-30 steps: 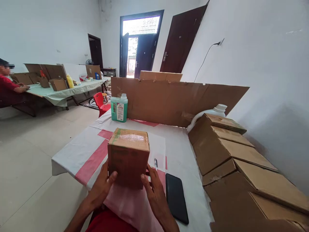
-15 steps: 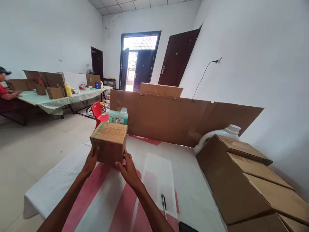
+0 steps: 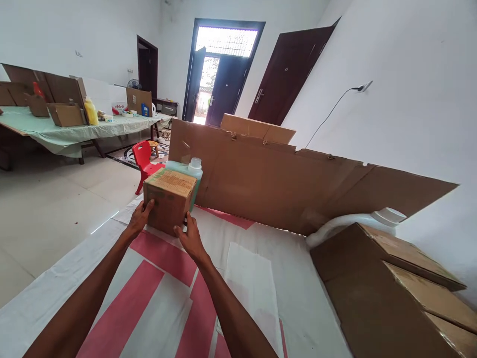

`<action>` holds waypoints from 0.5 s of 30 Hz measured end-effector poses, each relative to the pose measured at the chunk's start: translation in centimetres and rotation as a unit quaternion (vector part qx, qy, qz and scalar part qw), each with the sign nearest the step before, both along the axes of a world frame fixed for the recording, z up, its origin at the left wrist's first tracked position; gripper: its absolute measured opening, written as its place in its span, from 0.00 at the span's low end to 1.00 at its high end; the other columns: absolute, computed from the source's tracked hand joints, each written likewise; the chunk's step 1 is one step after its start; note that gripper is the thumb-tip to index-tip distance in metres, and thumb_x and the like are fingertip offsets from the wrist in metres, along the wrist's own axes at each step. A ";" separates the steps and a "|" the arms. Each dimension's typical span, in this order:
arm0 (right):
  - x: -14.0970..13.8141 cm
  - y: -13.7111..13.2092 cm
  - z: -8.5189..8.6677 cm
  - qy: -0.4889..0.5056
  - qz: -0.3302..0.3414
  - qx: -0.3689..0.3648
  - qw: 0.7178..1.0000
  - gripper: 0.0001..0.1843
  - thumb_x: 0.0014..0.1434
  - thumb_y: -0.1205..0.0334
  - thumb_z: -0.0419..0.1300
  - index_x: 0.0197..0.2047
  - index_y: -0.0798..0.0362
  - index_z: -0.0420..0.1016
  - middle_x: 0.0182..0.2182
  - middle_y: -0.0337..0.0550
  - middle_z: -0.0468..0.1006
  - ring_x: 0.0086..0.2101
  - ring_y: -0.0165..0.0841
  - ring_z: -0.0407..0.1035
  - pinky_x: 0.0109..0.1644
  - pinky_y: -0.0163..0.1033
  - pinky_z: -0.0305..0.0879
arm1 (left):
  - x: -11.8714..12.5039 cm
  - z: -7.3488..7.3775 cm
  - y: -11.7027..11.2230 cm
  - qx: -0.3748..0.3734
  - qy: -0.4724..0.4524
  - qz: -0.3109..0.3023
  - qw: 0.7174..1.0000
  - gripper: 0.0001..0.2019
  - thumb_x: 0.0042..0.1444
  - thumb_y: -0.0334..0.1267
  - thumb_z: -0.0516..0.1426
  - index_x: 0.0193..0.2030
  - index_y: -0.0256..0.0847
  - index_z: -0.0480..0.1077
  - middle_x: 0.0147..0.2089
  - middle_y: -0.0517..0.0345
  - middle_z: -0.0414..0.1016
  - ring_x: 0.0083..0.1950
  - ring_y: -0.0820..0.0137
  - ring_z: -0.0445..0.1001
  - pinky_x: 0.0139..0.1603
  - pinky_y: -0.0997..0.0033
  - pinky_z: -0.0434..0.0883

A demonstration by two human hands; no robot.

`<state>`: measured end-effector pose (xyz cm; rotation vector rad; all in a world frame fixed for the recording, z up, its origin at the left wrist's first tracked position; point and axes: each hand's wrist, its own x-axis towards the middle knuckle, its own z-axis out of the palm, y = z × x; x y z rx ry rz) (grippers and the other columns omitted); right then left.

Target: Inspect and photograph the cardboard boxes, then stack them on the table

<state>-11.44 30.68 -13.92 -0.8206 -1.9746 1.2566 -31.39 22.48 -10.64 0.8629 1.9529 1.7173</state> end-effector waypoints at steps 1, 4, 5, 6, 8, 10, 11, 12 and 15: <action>-0.2 0.0 0.2 0.000 -0.001 -0.006 1.000 0.45 0.60 0.55 0.60 0.76 0.58 0.50 0.63 0.61 0.64 0.63 0.50 0.65 0.63 0.55 0.68 | -0.1 0.0 0.3 0.001 0.005 0.004 1.000 0.39 0.47 0.77 0.57 0.43 0.38 0.73 0.46 0.48 0.81 0.51 0.53 0.76 0.49 0.58 0.74; -0.4 -0.8 1.4 0.001 -0.006 -0.020 1.000 0.45 0.59 0.56 0.61 0.76 0.58 0.51 0.64 0.61 0.64 0.64 0.51 0.64 0.66 0.57 0.64 | 0.0 0.6 0.4 0.010 0.018 0.011 1.000 0.40 0.49 0.76 0.56 0.48 0.37 0.73 0.50 0.45 0.80 0.54 0.52 0.76 0.54 0.56 0.74; 0.0 -1.4 1.8 0.001 -0.008 -0.024 1.000 0.45 0.59 0.57 0.61 0.76 0.57 0.51 0.65 0.61 0.64 0.63 0.51 0.65 0.66 0.58 0.64 | 0.3 0.8 0.1 0.011 0.021 0.015 1.000 0.41 0.50 0.75 0.56 0.52 0.37 0.72 0.52 0.44 0.79 0.56 0.51 0.76 0.56 0.55 0.74; 0.7 -2.1 2.3 0.002 -0.011 -0.028 1.000 0.44 0.59 0.58 0.60 0.75 0.57 0.52 0.65 0.61 0.65 0.62 0.50 0.67 0.64 0.58 0.66 | 0.8 1.1 -0.3 0.011 0.022 0.024 0.999 0.42 0.50 0.74 0.56 0.56 0.36 0.70 0.56 0.41 0.78 0.58 0.50 0.75 0.59 0.52 0.73; 3.2 -4.3 2.9 0.004 -0.023 -0.034 0.999 0.39 0.60 0.59 0.60 0.72 0.55 0.57 0.64 0.59 0.68 0.58 0.48 0.71 0.59 0.56 0.71 | 2.6 1.2 -1.7 0.004 0.026 0.053 0.998 0.48 0.51 0.72 0.56 0.64 0.31 0.63 0.64 0.32 0.70 0.64 0.44 0.70 0.66 0.44 0.68; 7.1 -7.5 3.2 0.008 -0.045 -0.037 0.998 0.29 0.62 0.58 0.59 0.66 0.53 0.66 0.60 0.55 0.73 0.54 0.45 0.74 0.54 0.51 0.75 | 5.1 0.8 -3.4 -0.008 0.036 0.075 0.997 0.52 0.52 0.70 0.56 0.71 0.27 0.53 0.71 0.25 0.57 0.71 0.38 0.60 0.72 0.36 0.58; 9.4 -9.5 3.3 0.009 -0.054 -0.038 0.998 0.24 0.63 0.58 0.58 0.62 0.51 0.71 0.57 0.52 0.75 0.51 0.42 0.75 0.51 0.48 0.76 | 6.7 0.5 -4.4 -0.013 0.048 0.070 0.996 0.53 0.53 0.68 0.57 0.73 0.27 0.50 0.73 0.25 0.53 0.73 0.37 0.57 0.73 0.35 0.56; 11.8 -11.7 3.5 0.007 -0.060 -0.038 0.997 0.20 0.64 0.58 0.57 0.58 0.50 0.73 0.54 0.49 0.77 0.49 0.40 0.76 0.48 0.46 0.76 | 8.5 0.1 -5.3 -0.016 0.073 0.056 0.996 0.53 0.54 0.68 0.57 0.74 0.30 0.49 0.74 0.28 0.52 0.74 0.37 0.55 0.73 0.35 0.55; 19.3 -18.6 4.9 -0.012 -0.084 0.000 0.996 0.16 0.67 0.61 0.56 0.57 0.47 0.74 0.50 0.47 0.79 0.46 0.38 0.77 0.43 0.42 0.76 | 15.5 -0.6 -7.8 -0.014 0.149 -0.026 0.988 0.55 0.54 0.70 0.57 0.76 0.31 0.48 0.72 0.29 0.54 0.72 0.35 0.57 0.72 0.32 0.57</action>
